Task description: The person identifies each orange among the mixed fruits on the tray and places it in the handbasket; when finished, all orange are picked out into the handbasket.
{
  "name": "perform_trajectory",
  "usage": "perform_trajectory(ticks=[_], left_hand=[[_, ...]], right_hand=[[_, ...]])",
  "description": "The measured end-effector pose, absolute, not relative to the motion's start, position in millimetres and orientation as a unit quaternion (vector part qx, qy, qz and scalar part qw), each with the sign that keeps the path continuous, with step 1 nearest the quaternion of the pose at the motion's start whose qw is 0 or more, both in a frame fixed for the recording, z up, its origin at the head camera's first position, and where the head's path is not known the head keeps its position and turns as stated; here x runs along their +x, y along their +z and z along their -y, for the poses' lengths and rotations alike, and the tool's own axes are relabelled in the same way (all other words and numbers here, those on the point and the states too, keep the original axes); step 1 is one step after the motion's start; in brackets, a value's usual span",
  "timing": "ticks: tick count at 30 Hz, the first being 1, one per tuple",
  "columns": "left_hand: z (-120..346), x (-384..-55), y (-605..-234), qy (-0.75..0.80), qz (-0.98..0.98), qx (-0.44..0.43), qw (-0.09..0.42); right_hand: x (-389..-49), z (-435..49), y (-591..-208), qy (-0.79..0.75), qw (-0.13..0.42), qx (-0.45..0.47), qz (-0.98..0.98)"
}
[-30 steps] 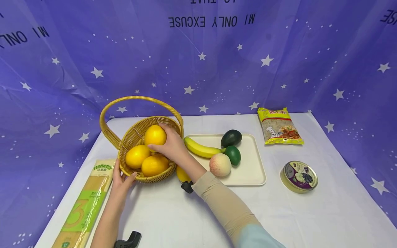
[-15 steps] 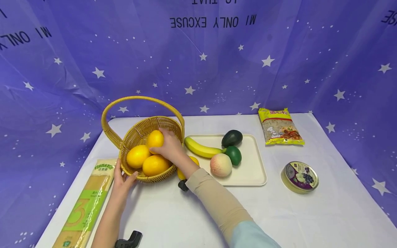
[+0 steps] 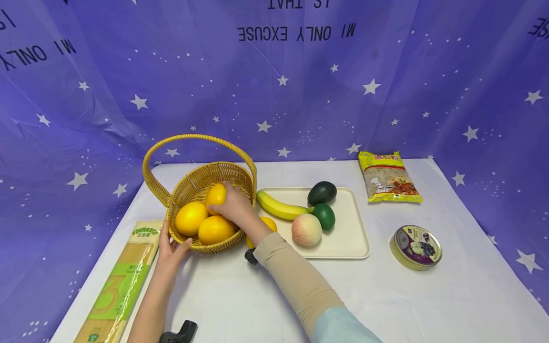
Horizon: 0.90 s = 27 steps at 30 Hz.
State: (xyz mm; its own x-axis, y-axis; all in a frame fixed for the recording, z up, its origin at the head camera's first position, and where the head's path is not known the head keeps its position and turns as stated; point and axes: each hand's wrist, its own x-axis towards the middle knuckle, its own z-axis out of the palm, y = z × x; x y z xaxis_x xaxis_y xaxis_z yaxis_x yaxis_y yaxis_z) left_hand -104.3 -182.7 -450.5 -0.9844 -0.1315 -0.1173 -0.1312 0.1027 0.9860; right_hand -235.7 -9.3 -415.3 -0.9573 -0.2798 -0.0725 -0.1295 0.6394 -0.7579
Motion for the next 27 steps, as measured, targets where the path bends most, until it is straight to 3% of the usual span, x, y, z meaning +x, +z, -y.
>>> perform_trajectory(ticks=[17,27], left_hand=[[183.0,-102.2,-450.7,-0.660,0.745,0.093,-0.008],[185.2,-105.1,-450.3,-0.658,0.747,0.094,-0.013]], right_hand=[[-229.2,9.4,-417.3,-0.407,0.071,-0.115,-0.904],[-226.8,4.9,-412.6,-0.410,-0.031,-0.176,-0.894]])
